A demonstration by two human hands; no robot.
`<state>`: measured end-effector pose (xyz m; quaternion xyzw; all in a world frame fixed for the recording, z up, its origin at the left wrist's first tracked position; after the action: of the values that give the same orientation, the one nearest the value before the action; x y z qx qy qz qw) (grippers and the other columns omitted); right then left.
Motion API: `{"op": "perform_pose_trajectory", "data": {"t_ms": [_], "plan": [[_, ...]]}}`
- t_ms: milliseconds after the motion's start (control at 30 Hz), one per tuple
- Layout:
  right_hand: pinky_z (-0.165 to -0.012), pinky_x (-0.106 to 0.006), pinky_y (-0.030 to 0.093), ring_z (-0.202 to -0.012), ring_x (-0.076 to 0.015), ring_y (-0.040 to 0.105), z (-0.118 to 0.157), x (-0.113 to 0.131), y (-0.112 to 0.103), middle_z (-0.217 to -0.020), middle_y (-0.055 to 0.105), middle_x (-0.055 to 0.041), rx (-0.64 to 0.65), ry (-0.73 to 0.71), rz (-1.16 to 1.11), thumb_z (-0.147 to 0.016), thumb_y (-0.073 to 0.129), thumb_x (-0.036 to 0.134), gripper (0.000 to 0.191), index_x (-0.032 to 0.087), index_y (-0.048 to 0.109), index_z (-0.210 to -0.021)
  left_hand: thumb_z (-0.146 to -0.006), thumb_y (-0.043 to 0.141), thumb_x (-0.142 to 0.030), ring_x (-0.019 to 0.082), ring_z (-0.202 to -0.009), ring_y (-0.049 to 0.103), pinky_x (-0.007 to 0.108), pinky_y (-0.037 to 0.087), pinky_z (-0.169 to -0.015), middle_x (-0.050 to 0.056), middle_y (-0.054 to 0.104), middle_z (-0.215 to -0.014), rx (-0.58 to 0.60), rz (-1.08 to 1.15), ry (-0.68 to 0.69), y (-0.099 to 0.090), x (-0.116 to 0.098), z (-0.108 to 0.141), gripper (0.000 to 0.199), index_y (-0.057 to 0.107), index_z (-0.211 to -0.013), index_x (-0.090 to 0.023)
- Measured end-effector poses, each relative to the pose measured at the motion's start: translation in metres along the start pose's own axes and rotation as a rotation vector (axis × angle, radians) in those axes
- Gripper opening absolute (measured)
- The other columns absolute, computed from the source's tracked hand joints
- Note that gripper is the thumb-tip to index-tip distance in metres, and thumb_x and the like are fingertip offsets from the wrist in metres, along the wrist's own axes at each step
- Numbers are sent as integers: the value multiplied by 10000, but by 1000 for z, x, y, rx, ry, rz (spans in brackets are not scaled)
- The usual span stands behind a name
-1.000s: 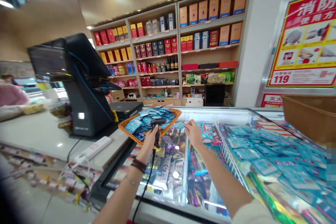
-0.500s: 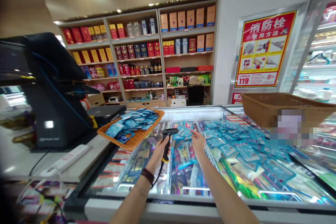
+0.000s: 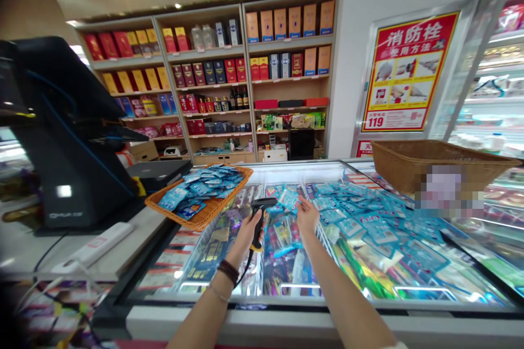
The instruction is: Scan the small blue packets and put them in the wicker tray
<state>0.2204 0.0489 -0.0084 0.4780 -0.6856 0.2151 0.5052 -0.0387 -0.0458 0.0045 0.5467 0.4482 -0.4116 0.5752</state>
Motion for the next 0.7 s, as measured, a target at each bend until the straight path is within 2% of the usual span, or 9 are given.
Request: {"op": "perform_pose_trajectory", "data": {"t_ms": [167,400,567,700], "plan": [[-1000,-607,768,-1000,-417,926,2,-8,-4,-899,928,-139,-49,101,-12,-715,898,549,323,259,878,-854,-568,979,-1037,114,-498,523,262,353,-473,-24,625,-682,6,-23,24,-2,-3,-1,898,634,-824,-248],[-1006,-605,771,-1038,-425,929,3,-8,-3,-909,932,-139,-50,118,-18,-715,930,537,317,264,872,-866,-655,1006,-990,109,-504,526,260,352,-486,-29,620,-698,12,-11,19,-3,-3,2,852,637,-828,-242],[-1065,-597,755,-1085,-429,933,1,-16,-3,-969,944,-145,-41,140,-50,-698,909,559,332,273,848,-854,-594,996,-1020,106,-508,525,261,354,-481,-24,636,-712,7,-12,31,-4,-2,1,892,650,-851,-240],[-1015,-550,759,-1061,-404,926,1,-20,-2,-929,933,-127,-32,124,-38,-719,932,590,394,252,883,-916,-529,957,-1082,101,-482,497,262,348,-463,-40,604,-673,28,-30,33,0,-2,-2,945,638,-831,-245]]}}
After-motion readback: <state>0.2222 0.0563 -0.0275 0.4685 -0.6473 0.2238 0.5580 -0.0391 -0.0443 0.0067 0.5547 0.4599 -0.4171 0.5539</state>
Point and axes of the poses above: each hand's wrist, its own z-axis away from the middle knuckle, its own y-axis out of the palm, x = y × z, the point moved 10 cm from there along -z, towards the middle knuckle
